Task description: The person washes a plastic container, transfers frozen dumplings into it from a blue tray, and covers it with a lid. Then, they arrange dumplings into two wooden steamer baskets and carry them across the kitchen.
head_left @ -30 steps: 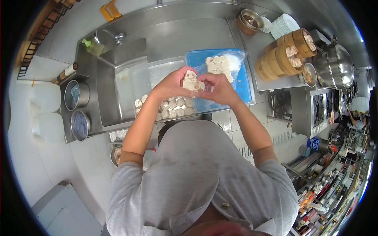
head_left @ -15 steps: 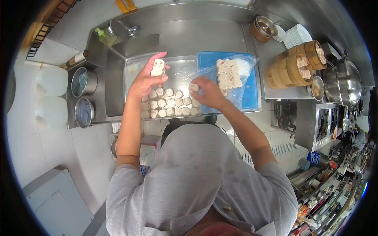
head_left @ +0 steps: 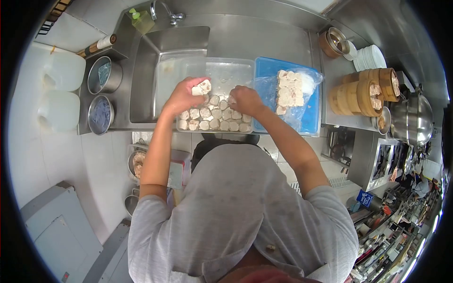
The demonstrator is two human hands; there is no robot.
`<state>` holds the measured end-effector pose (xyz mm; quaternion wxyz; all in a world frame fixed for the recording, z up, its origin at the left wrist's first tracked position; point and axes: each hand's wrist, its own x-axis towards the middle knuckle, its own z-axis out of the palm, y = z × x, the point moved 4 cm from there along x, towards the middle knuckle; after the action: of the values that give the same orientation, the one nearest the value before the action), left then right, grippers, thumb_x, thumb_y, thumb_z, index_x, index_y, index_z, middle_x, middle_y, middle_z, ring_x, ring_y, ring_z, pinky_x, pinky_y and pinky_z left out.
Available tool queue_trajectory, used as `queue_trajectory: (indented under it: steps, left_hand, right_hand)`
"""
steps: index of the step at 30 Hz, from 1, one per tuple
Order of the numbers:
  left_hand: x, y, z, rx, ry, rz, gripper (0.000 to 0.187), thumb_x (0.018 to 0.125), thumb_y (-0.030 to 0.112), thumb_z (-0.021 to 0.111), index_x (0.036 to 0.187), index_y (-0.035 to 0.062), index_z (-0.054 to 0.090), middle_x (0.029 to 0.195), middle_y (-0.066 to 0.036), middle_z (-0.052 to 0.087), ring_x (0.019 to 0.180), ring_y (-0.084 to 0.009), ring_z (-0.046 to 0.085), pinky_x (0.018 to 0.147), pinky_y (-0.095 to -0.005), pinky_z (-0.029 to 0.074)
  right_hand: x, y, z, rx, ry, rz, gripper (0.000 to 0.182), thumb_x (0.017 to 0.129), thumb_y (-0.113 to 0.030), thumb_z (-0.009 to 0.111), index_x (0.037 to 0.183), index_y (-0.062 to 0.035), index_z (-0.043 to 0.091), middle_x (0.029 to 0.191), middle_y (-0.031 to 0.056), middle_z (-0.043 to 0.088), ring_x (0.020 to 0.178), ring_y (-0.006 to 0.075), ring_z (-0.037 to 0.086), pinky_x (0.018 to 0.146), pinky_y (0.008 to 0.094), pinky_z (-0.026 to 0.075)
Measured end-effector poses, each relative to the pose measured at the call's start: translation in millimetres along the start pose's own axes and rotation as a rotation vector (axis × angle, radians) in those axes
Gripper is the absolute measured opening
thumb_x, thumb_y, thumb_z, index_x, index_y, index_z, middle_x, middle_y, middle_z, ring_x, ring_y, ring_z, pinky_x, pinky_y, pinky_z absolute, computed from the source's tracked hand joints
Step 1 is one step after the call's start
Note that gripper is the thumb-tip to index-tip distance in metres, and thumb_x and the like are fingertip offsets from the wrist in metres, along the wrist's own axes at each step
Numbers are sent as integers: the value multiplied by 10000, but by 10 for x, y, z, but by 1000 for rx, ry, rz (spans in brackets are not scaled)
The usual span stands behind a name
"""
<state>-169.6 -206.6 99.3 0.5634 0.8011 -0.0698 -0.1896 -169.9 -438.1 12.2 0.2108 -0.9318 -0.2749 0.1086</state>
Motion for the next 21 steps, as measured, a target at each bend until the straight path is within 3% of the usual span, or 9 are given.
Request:
queue_trajectory:
  steps: [2,5,7,8,11,13,21]
  left_hand:
    - [69,-134,43,249,15,214,587,767,25,750,1343,42,636,994,-50,654,846,-122,619,708,-272,527]
    - [135,-146,222,152,-40,164,614,737,139,810,1314,26,635,963,-127,691,898,-271,681,902,-357,536]
    - [170,-79,354,137,-79,74,586,736,144,814,1277,14,629,987,-126,702,923,-247,691,872,-353,546]
    - [194,-45,413,131,-102,32,573,735,147,816,1258,8,625,999,-125,708,936,-235,696,856,-352,551]
    - [250,25,549,32,-208,6,447,791,41,815,1161,-17,571,989,-88,712,768,-134,691,689,-275,560]
    - [257,121,528,-83,-284,-41,398,823,35,805,1131,-9,556,987,-103,718,749,-137,700,673,-278,573]
    - [225,144,464,-580,-432,-18,344,881,52,763,1156,22,558,1016,-119,735,894,-180,736,697,-312,603]
  right_hand:
    - [-16,31,-42,136,35,8,356,684,-194,828,979,-28,716,1006,138,698,967,314,694,837,407,577]
    - [-137,-24,-337,520,132,1,483,671,-174,880,1107,-33,725,1024,103,708,912,247,692,782,361,578]
    - [-203,-224,-666,894,124,63,552,666,-152,910,1172,-38,723,989,70,712,836,179,674,733,316,565]
    - [-210,-268,-744,849,67,69,539,676,-149,911,1170,-38,725,963,50,709,809,151,652,722,297,550]
    - [-224,-326,-946,789,-75,112,489,711,-127,903,1162,-42,735,897,2,696,750,85,602,703,258,512]
    - [-224,-314,-1044,851,-139,173,441,738,-98,881,1154,-49,744,869,-16,684,741,66,595,708,257,495]
    - [-64,-59,-941,1348,-213,53,418,767,-92,855,1143,29,720,1015,77,747,906,112,689,857,267,547]
